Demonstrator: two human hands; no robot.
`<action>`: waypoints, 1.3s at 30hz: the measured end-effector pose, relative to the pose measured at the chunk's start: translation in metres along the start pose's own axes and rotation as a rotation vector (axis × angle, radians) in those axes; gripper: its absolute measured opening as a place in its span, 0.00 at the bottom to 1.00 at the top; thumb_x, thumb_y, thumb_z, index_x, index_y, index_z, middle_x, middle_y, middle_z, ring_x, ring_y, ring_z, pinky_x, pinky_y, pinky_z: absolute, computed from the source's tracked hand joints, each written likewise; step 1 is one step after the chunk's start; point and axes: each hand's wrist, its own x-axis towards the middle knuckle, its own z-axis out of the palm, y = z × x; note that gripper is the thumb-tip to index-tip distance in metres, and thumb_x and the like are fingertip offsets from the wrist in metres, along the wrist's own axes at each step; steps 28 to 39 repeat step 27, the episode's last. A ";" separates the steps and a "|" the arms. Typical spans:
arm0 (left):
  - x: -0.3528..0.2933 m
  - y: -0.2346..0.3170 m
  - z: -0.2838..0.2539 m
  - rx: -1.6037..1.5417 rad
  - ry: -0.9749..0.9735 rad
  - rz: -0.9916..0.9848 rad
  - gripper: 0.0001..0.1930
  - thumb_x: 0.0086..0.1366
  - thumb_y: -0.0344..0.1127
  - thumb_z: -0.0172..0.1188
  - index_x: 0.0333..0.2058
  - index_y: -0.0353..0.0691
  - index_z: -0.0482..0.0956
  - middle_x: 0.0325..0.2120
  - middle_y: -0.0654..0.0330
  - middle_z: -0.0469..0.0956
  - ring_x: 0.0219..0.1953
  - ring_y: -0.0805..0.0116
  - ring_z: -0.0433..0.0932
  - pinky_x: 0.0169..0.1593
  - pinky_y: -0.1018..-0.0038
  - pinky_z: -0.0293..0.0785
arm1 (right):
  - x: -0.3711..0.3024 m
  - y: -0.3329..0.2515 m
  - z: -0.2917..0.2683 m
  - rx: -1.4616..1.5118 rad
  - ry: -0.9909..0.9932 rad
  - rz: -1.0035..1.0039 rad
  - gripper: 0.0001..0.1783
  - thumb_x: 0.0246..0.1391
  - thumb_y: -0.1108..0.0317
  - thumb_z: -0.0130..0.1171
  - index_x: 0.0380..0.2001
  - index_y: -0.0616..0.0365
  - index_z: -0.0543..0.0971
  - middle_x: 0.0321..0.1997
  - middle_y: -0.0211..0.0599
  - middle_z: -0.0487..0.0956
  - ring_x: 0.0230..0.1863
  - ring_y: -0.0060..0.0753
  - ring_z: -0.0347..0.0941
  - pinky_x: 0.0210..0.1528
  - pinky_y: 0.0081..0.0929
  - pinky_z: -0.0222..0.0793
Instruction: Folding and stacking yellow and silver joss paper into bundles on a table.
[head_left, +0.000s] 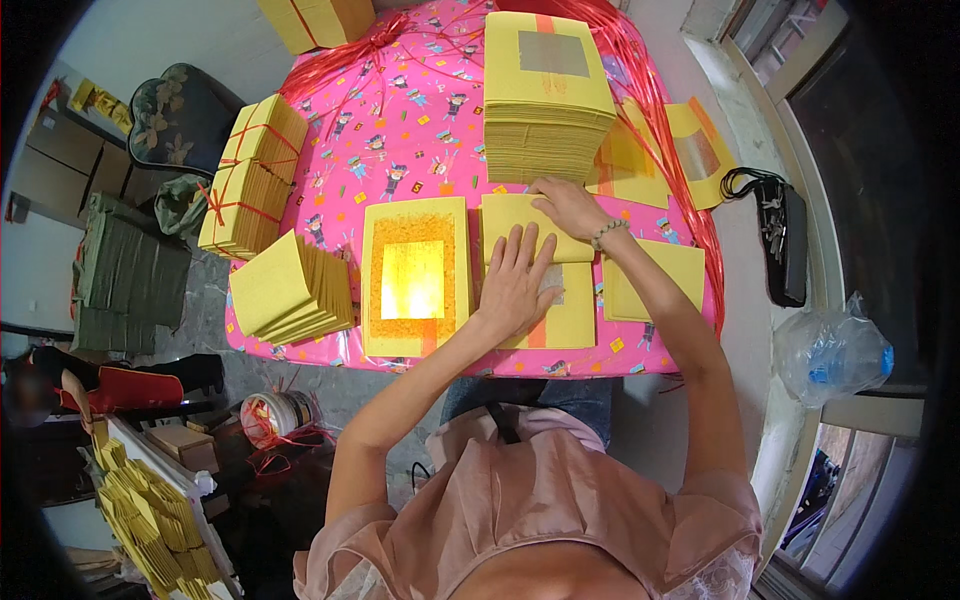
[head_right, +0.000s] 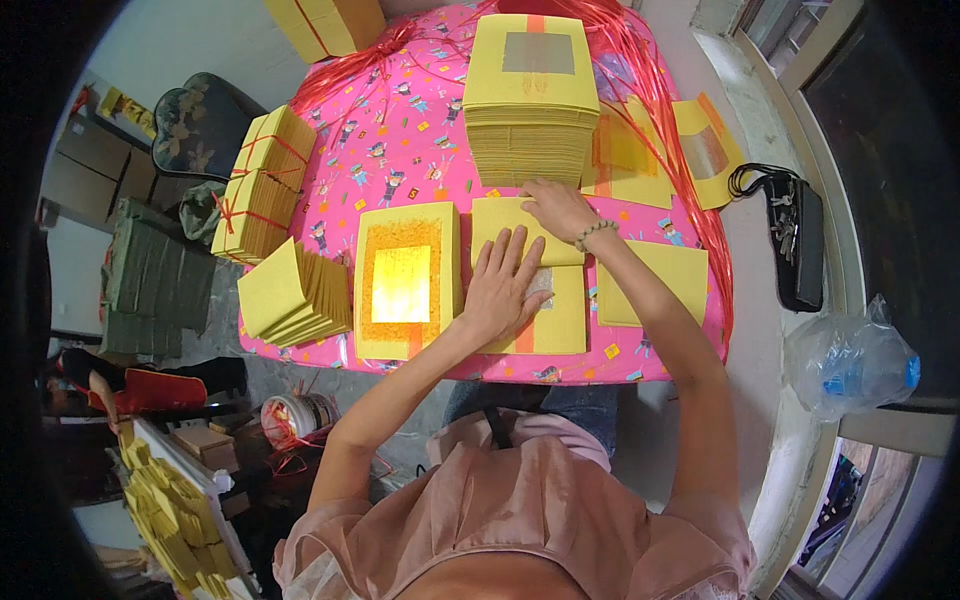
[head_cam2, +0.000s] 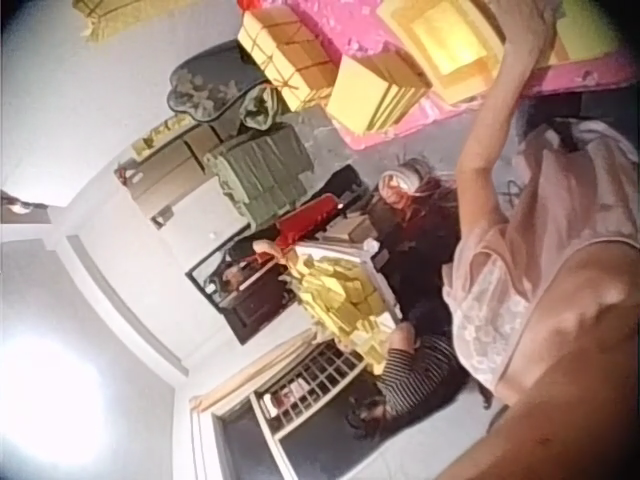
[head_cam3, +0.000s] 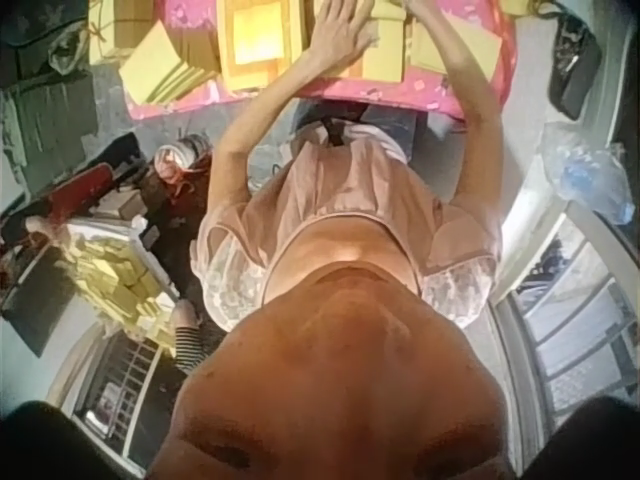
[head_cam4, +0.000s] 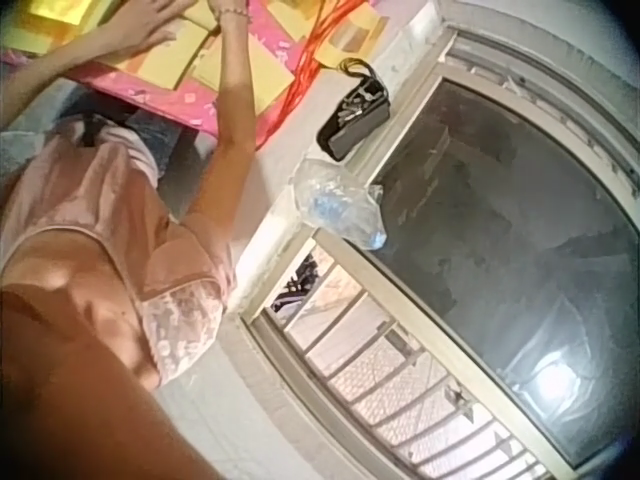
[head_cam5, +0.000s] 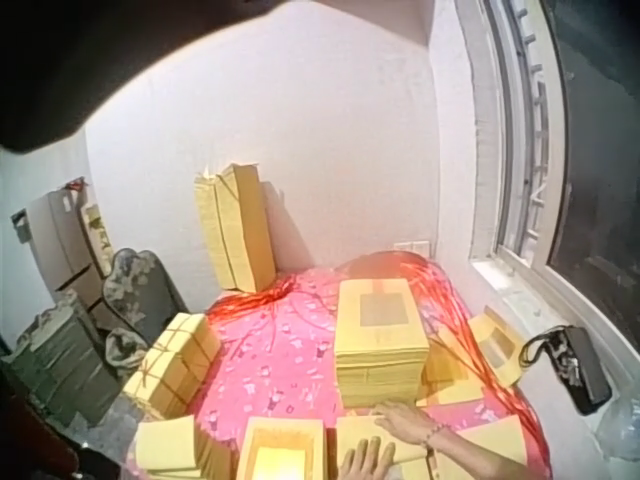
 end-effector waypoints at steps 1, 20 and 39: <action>0.000 0.000 0.000 -0.005 0.001 -0.004 0.42 0.62 0.54 0.59 0.69 0.39 0.56 0.66 0.40 0.56 0.68 0.39 0.54 0.69 0.47 0.49 | -0.001 -0.002 -0.001 0.018 -0.004 0.002 0.16 0.62 0.61 0.52 0.46 0.61 0.76 0.48 0.47 0.78 0.52 0.52 0.74 0.54 0.46 0.69; -0.005 -0.004 0.009 -0.077 -0.085 -0.012 0.37 0.69 0.53 0.50 0.70 0.40 0.52 0.69 0.37 0.49 0.70 0.34 0.47 0.70 0.43 0.44 | -0.122 -0.070 0.018 -0.558 0.198 -0.069 0.21 0.51 0.69 0.56 0.48 0.70 0.74 0.47 0.49 0.76 0.56 0.49 0.71 0.62 0.43 0.63; -0.005 -0.008 0.014 -0.107 -0.178 -0.023 0.41 0.68 0.55 0.50 0.72 0.43 0.47 0.71 0.38 0.42 0.73 0.35 0.39 0.71 0.42 0.39 | -0.130 -0.065 0.039 -0.564 0.085 0.034 0.33 0.52 0.71 0.58 0.61 0.71 0.66 0.64 0.58 0.67 0.67 0.59 0.62 0.70 0.46 0.55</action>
